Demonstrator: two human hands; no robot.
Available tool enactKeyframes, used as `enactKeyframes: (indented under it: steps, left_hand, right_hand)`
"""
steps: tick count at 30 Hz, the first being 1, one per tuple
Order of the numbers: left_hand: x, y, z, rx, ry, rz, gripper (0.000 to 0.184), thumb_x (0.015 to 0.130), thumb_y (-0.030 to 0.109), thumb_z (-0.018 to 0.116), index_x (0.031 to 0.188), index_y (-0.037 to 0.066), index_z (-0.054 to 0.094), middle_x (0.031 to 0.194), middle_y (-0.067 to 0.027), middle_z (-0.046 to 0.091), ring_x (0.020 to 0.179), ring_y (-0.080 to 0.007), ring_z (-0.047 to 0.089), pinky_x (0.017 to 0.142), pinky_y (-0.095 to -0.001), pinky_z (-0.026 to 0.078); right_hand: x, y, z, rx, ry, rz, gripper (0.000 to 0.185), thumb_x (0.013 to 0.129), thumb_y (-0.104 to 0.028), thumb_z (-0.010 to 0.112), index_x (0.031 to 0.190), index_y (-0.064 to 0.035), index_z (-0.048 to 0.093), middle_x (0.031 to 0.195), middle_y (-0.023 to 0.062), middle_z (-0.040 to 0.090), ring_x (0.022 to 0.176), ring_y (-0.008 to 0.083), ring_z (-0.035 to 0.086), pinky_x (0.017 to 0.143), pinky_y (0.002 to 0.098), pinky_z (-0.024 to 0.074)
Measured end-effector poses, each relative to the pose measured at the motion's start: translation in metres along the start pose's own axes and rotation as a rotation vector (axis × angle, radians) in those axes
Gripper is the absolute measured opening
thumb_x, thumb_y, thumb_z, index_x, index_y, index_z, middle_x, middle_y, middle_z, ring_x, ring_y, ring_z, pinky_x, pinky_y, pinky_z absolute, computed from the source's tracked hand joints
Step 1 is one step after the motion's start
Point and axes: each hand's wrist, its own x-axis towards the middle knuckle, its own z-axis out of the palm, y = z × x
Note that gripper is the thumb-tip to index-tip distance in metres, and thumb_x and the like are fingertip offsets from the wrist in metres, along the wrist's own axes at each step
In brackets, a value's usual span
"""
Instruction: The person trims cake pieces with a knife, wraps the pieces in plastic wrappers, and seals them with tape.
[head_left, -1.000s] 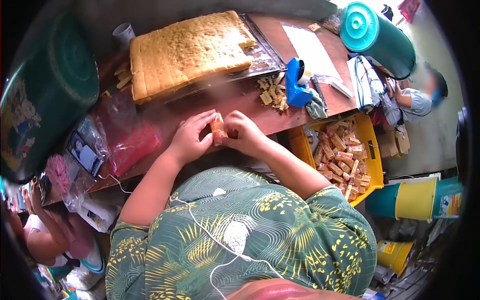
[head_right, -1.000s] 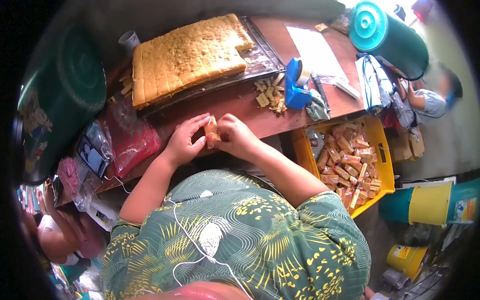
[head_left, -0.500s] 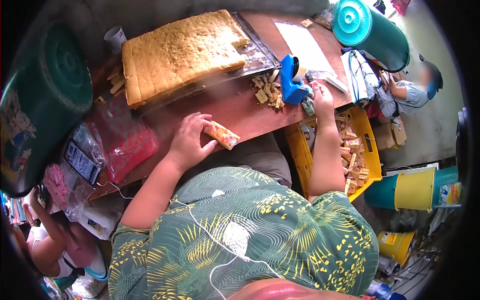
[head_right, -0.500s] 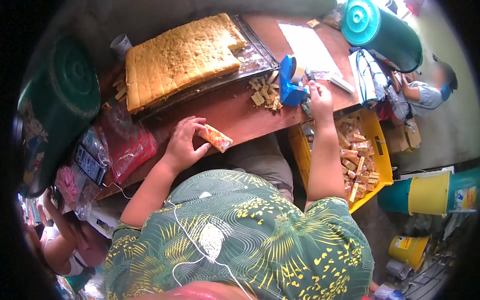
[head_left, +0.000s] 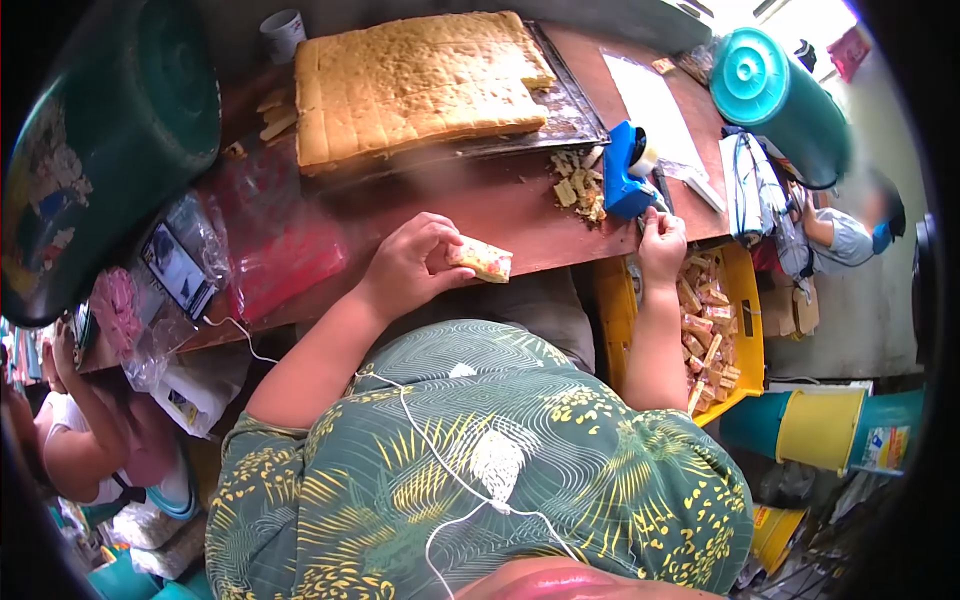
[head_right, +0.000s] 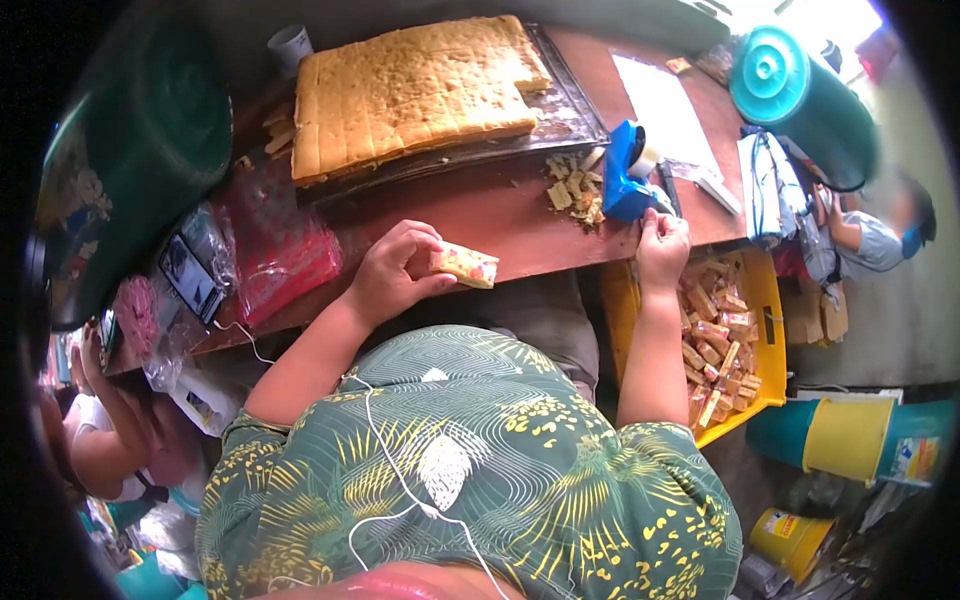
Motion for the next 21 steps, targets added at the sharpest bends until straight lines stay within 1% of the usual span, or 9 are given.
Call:
enactKeyframes:
  steps: [1, 4, 8, 9, 12, 13, 16, 17, 21]
  left_hand:
    - [-0.001, 0.0, 0.0, 0.026, 0.002, 0.001, 0.042, 0.074, 0.015, 0.09, 0.104, 0.009, 0.063, 0.107, -0.0084, 0.065, 0.093, -0.0249, 0.066, 0.083, -0.0366, 0.055]
    - [-0.003, 0.002, 0.001, 0.086, -0.012, 0.014, 0.041, 0.074, 0.016, 0.09, 0.104, 0.009, 0.063, 0.106, -0.0079, 0.064, 0.088, -0.0228, 0.067, 0.078, -0.0351, 0.057]
    - [-0.003, 0.005, 0.001, 0.093, 0.013, 0.041, 0.041, 0.073, 0.015, 0.091, 0.103, 0.009, 0.063, 0.105, -0.0081, 0.064, 0.087, -0.0225, 0.067, 0.076, -0.0354, 0.057]
    - [-0.003, 0.006, 0.001, 0.081, 0.023, 0.046, 0.042, 0.073, 0.015, 0.091, 0.103, 0.009, 0.063, 0.105, -0.0082, 0.064, 0.087, -0.0227, 0.067, 0.076, -0.0357, 0.057]
    - [-0.001, 0.006, 0.0, 0.113, 0.036, 0.081, 0.042, 0.073, 0.014, 0.091, 0.103, 0.009, 0.062, 0.105, -0.0088, 0.064, 0.087, -0.0232, 0.066, 0.076, -0.0358, 0.056]
    - [-0.001, 0.005, 0.0, 0.102, 0.026, 0.069, 0.042, 0.073, 0.014, 0.091, 0.103, 0.009, 0.062, 0.105, -0.009, 0.064, 0.088, -0.0235, 0.066, 0.077, -0.0358, 0.056]
    - [0.0, 0.004, 0.0, 0.077, 0.006, 0.04, 0.041, 0.073, 0.014, 0.09, 0.103, 0.009, 0.062, 0.105, -0.0095, 0.064, 0.09, -0.0242, 0.066, 0.078, -0.0358, 0.055]
    - [0.001, 0.006, 0.0, 0.069, 0.001, 0.034, 0.041, 0.073, 0.014, 0.09, 0.103, 0.009, 0.062, 0.105, -0.0095, 0.064, 0.09, -0.0243, 0.066, 0.078, -0.0358, 0.055]
    - [0.001, 0.007, 0.0, 0.075, -0.002, 0.025, 0.041, 0.074, 0.014, 0.09, 0.103, 0.009, 0.062, 0.106, -0.0096, 0.064, 0.091, -0.0249, 0.065, 0.078, -0.0358, 0.055]
  right_hand:
    - [0.002, -0.003, 0.005, 0.165, -0.078, -0.023, 0.03, 0.099, -0.025, 0.069, 0.081, -0.0006, 0.07, 0.075, 0.0068, 0.06, 0.069, 0.0177, 0.056, 0.066, 0.0341, 0.0459]
    - [0.01, -0.071, 0.007, 0.16, -0.21, 0.027, 0.031, 0.098, -0.024, 0.069, 0.08, 0.0001, 0.069, 0.07, 0.0052, 0.057, 0.065, 0.0153, 0.053, 0.063, 0.0327, 0.044]
    - [0.027, -0.085, 0.004, 0.278, -0.179, 0.183, 0.03, 0.1, -0.026, 0.068, 0.084, 0.0002, 0.069, 0.072, -0.0001, 0.061, 0.065, 0.008, 0.051, 0.061, 0.0265, 0.042]
    - [0.028, -0.078, 0.002, 0.299, -0.169, 0.143, 0.03, 0.101, -0.026, 0.067, 0.085, -0.0001, 0.068, 0.077, -0.0014, 0.062, 0.064, 0.0064, 0.051, 0.06, 0.0246, 0.0418]
    - [0.025, -0.069, -0.012, 0.441, -0.133, 0.229, 0.028, 0.1, -0.023, 0.068, 0.082, -0.0013, 0.067, 0.087, 0.0022, 0.064, 0.073, 0.0096, 0.057, 0.069, 0.026, 0.0461]
    - [0.03, -0.042, -0.015, 0.217, -0.102, -0.02, 0.025, 0.099, -0.019, 0.066, 0.08, -0.0023, 0.067, 0.104, 0.0067, 0.063, 0.09, 0.0142, 0.061, 0.084, 0.0286, 0.0479]
    - [0.029, -0.038, -0.021, 0.422, -0.104, -0.066, 0.023, 0.098, -0.015, 0.064, 0.079, -0.0026, 0.067, 0.115, 0.0093, 0.061, 0.106, 0.0172, 0.059, 0.095, 0.0309, 0.0457]
    - [0.033, -0.034, -0.022, 0.494, -0.158, -0.021, 0.022, 0.099, -0.014, 0.062, 0.082, -0.002, 0.067, 0.123, 0.0114, 0.06, 0.109, 0.0172, 0.059, 0.094, 0.03, 0.0462]
    - [0.054, -0.024, -0.014, 0.637, -0.338, 0.101, 0.021, 0.101, -0.015, 0.061, 0.087, -0.0016, 0.067, 0.13, 0.0149, 0.062, 0.12, 0.0184, 0.057, 0.097, 0.0285, 0.0452]
